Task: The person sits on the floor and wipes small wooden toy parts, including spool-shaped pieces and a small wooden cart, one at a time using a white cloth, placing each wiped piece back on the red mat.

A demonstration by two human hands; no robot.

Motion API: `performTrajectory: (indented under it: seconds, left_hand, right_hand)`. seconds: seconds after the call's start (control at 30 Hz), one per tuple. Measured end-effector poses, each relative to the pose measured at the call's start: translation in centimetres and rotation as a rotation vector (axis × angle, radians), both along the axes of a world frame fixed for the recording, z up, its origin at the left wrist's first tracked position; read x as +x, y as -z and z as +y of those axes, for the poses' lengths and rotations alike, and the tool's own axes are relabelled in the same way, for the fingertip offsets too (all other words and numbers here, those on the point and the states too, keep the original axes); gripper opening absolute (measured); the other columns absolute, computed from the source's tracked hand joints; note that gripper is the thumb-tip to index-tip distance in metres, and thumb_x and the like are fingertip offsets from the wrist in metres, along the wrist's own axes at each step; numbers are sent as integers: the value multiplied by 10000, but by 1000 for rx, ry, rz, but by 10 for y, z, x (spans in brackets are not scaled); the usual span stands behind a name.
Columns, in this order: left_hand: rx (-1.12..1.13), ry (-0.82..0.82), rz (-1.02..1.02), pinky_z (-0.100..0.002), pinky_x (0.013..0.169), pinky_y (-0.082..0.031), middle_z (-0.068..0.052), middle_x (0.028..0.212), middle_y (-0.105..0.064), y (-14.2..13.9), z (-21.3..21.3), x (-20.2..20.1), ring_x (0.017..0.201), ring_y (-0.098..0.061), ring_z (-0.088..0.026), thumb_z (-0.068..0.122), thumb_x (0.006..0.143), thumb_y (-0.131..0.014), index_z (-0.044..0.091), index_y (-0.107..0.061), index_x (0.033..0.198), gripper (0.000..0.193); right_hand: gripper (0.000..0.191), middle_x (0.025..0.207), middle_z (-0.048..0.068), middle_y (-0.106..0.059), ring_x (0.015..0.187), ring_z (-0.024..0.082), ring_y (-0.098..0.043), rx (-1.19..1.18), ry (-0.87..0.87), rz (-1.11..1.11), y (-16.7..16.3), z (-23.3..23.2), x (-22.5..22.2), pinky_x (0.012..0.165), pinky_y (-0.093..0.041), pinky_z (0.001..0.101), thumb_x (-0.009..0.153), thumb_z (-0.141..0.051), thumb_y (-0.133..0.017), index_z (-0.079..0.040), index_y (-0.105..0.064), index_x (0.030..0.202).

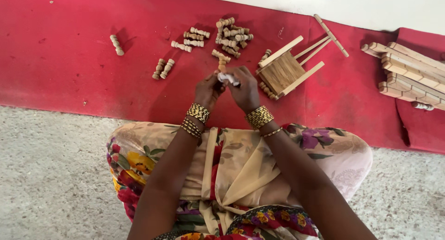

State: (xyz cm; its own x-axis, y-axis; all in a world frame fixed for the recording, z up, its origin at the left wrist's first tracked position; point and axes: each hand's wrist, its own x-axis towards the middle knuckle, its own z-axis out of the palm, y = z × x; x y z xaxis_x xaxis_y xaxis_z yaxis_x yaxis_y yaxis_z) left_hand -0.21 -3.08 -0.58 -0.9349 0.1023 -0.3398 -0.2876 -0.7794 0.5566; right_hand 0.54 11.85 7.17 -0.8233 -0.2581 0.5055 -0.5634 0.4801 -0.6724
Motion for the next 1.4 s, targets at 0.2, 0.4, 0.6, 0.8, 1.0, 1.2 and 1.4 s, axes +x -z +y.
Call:
performTrajectory:
  seconds: [0.2, 0.4, 0.6, 0.8, 1.0, 1.2, 1.4]
  left_hand:
    - [-51, 114, 71, -290, 627, -597, -115, 880, -709, -18, 5, 10, 699, -649, -158, 196, 1049, -618, -60, -711, 1085, 275]
    - [-69, 98, 7, -295, 666, -609, -83, 889, -713, -23, 13, 12, 749, -683, -157, 225, 993, -676, -11, -714, 1102, 263]
    - [111, -39, -92, -238, 614, -584, -4, 933, -721, -18, -7, 6, 778, -692, -110, 183, 959, -724, 82, -684, 1170, 237]
    - [-85, 79, -31, -237, 624, -572, -51, 1010, -771, -23, 5, 14, 862, -737, -144, 72, 915, -733, 47, -654, 1151, 250]
    - [-170, -27, -81, -261, 593, -558, -65, 913, -710, -13, 12, 5, 783, -688, -144, 109, 962, -708, 56, -656, 1103, 159]
    - [-72, -44, 184, -283, 765, -624, -101, 1009, -730, 0, 11, 5, 882, -707, -173, 79, 969, -678, -13, -668, 1192, 241]
    - [-204, -39, 104, -281, 808, -638, -131, 1109, -754, -4, 13, -1, 921, -733, -169, 16, 899, -716, -5, -647, 1291, 398]
  right_hand:
    - [297, 1167, 164, -644, 1020, 275, -700, -76, 161, 90, -11, -2, -9, 790, -663, 314, 878, 24, -783, -67, -699, 1148]
    - [333, 1167, 96, -707, 1058, 213, -731, -254, 148, -83, -10, 9, -15, 844, -658, 301, 918, -35, -772, -89, -622, 1210]
    - [332, 1144, 138, -692, 1027, 259, -716, -108, 16, -76, -6, -6, 8, 840, -632, 371, 886, -35, -800, -59, -657, 1185]
    - [294, 1185, 124, -698, 1053, 242, -734, -209, 190, -12, -9, 3, -12, 826, -684, 338, 925, -42, -781, -79, -649, 1184]
    - [331, 1207, 151, -700, 1089, 275, -747, -237, 75, -71, -8, 8, -8, 847, -637, 340, 931, 7, -772, -61, -626, 1219]
    - [295, 1219, 133, -663, 1076, 249, -733, -233, 186, -103, -13, -1, -14, 792, -636, 330, 931, -15, -746, -64, -625, 1195]
    - [305, 1195, 137, -654, 1073, 266, -706, -146, 44, -38, -14, 2, -1, 844, -641, 343, 925, -18, -770, -65, -644, 1199]
